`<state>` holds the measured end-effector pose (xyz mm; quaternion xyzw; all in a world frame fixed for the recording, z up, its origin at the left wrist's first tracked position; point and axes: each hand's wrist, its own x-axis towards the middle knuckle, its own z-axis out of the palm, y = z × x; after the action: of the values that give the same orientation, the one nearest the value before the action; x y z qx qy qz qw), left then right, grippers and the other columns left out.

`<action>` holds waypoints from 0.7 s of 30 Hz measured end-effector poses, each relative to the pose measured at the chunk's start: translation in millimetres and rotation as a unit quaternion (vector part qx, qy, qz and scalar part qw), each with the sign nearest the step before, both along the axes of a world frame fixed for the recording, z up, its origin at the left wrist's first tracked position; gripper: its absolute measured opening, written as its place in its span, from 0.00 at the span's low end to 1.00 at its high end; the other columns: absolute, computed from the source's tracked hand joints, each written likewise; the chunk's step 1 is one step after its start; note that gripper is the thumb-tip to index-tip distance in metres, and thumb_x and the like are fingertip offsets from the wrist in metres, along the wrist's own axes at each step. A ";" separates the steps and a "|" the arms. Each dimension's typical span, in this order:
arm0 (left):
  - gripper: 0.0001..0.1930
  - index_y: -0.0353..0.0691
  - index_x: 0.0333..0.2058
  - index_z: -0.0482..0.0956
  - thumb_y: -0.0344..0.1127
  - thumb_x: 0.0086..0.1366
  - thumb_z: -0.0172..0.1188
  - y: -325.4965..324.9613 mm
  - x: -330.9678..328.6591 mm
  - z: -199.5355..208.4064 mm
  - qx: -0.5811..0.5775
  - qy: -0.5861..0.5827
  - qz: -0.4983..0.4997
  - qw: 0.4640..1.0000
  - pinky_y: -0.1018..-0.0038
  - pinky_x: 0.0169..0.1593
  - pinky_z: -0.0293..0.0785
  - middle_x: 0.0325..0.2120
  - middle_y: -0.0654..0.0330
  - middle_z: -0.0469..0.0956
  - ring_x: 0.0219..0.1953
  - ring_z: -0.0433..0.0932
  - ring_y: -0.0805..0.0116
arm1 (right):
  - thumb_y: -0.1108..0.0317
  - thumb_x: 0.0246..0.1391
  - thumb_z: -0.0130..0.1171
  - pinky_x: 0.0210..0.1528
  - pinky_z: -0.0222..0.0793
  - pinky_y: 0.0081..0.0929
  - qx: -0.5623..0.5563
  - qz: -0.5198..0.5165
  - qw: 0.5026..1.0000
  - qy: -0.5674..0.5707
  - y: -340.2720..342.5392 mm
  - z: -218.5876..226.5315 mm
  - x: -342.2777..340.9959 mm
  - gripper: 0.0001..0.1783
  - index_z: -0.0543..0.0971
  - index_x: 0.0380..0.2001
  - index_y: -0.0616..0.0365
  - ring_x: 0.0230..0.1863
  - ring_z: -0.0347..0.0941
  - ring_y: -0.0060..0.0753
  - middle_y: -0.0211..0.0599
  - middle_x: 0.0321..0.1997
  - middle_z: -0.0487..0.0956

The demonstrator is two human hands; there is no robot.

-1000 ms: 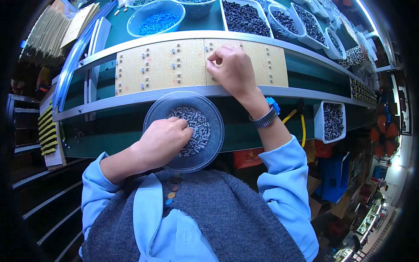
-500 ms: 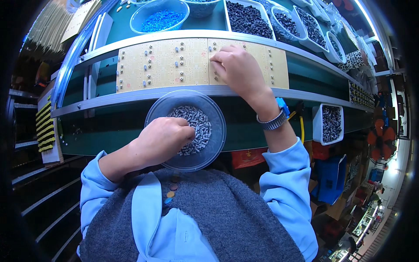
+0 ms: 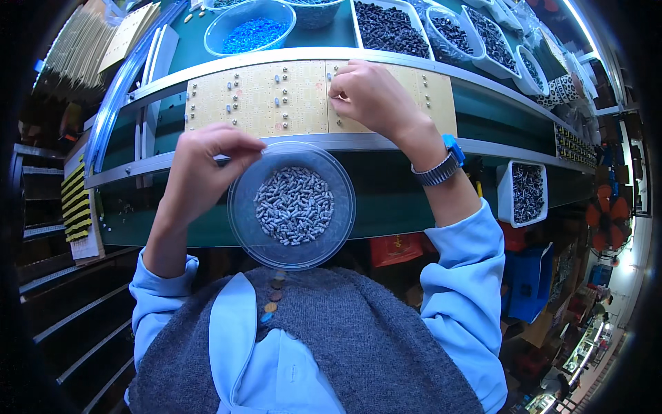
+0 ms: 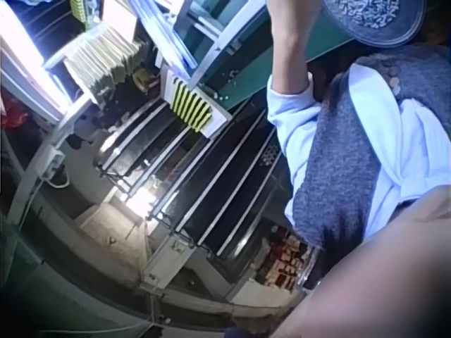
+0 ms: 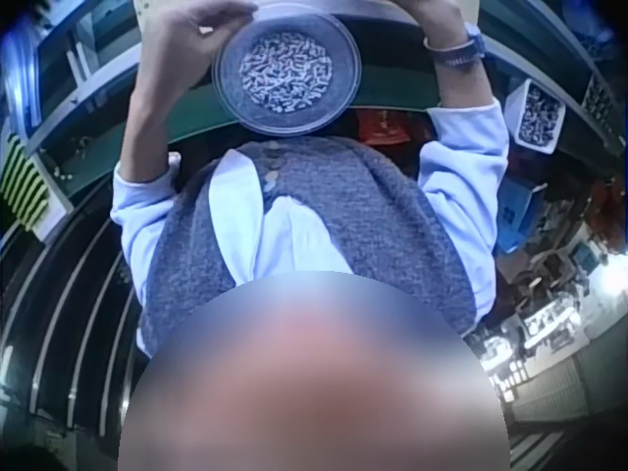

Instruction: The person places small electronic components by hand from component bins into a circuit board template at an assembly station.

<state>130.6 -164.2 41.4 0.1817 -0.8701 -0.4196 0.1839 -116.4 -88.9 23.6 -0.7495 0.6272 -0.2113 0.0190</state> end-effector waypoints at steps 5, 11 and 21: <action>0.07 0.31 0.30 0.81 0.20 0.49 0.61 -10.2 -12.6 -15.6 0.014 0.010 0.092 0.996 0.81 0.31 0.74 0.24 0.57 0.80 0.23 0.75 0.73 | 0.73 0.41 0.62 0.32 0.67 0.27 -0.035 -0.006 0.986 0.162 -0.1 -1.3 5.6 0.04 0.77 0.22 0.60 0.28 0.68 0.30 0.33 0.24 0.76; 0.05 0.30 0.26 0.80 0.23 0.49 0.59 -14.2 -24.9 -31.3 -0.061 -0.004 0.114 0.992 0.75 0.28 0.72 0.20 0.55 0.79 0.20 0.75 0.67 | 0.70 0.40 0.62 0.33 0.70 0.28 0.113 0.103 0.988 0.006 38.2 19.0 75.0 0.06 0.76 0.24 0.59 0.27 0.72 0.35 0.35 0.28 0.76; 0.05 0.30 0.27 0.80 0.22 0.49 0.59 -14.5 -34.2 -29.5 -0.098 -0.041 0.100 0.989 0.76 0.28 0.72 0.20 0.56 0.79 0.19 0.74 0.67 | 0.75 0.44 0.57 0.38 0.73 0.29 0.163 0.197 0.967 0.014 41.5 -12.1 103.6 0.03 0.78 0.25 0.61 0.32 0.75 0.37 0.38 0.30 0.78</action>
<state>96.4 -178.7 11.9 0.2662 -0.8912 -0.3041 0.2059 -12.8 -47.3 11.5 -0.8478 0.4935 -0.0879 0.1730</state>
